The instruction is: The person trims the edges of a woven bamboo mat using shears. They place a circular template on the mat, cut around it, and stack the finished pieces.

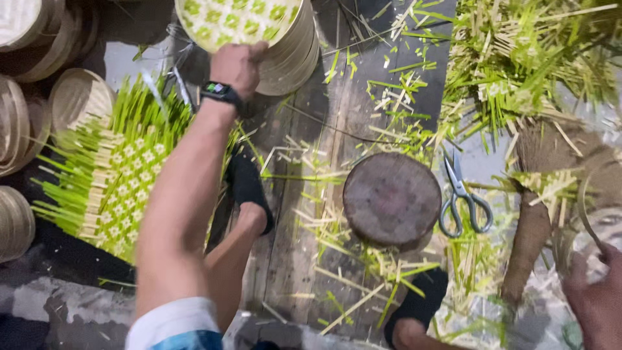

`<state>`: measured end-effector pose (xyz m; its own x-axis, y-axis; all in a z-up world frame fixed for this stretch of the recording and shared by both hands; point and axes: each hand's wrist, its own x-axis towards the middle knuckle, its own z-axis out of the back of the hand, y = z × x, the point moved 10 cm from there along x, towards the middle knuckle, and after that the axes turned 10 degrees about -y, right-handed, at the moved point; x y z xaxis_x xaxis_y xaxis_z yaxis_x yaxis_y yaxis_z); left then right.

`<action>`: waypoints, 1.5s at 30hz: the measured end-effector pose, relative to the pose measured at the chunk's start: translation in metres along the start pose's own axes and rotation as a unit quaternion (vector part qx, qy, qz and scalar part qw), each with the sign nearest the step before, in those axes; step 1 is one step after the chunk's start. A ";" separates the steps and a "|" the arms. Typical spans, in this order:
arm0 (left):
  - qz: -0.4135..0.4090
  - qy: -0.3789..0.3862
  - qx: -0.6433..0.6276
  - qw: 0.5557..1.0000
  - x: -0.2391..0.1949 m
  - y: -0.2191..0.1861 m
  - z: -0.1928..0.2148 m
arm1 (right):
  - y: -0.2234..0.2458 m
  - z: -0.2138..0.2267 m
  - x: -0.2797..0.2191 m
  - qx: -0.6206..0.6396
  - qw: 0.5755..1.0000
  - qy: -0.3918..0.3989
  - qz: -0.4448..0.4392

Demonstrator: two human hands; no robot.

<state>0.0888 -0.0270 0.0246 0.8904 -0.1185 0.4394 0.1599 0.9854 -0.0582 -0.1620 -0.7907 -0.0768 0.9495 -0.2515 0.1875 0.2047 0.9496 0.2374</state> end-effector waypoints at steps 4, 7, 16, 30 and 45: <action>-0.137 -0.223 0.090 0.961 -0.045 -0.032 0.079 | 0.049 -0.024 -0.025 0.132 0.986 0.088 -0.044; 0.009 0.036 0.004 0.999 -0.132 -0.001 0.078 | 0.109 -0.093 -0.059 0.149 0.948 0.280 -0.017; 0.301 0.168 0.142 0.928 -0.439 0.064 0.029 | 0.197 -0.218 -0.123 0.393 0.793 0.354 -0.303; 0.219 -0.015 0.218 0.951 -0.331 0.121 0.259 | 0.133 -0.197 -0.142 0.413 0.795 0.386 -0.221; 0.096 -0.021 0.117 0.988 -0.280 -0.008 0.342 | 0.106 -0.176 -0.123 0.453 0.792 0.332 -0.237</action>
<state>-0.3072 0.0404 0.2083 0.8758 0.0743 0.4769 -0.1182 0.9910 0.0627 -0.2154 -0.6261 -0.2427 0.7944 -0.0994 -0.5992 0.6067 0.1777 0.7748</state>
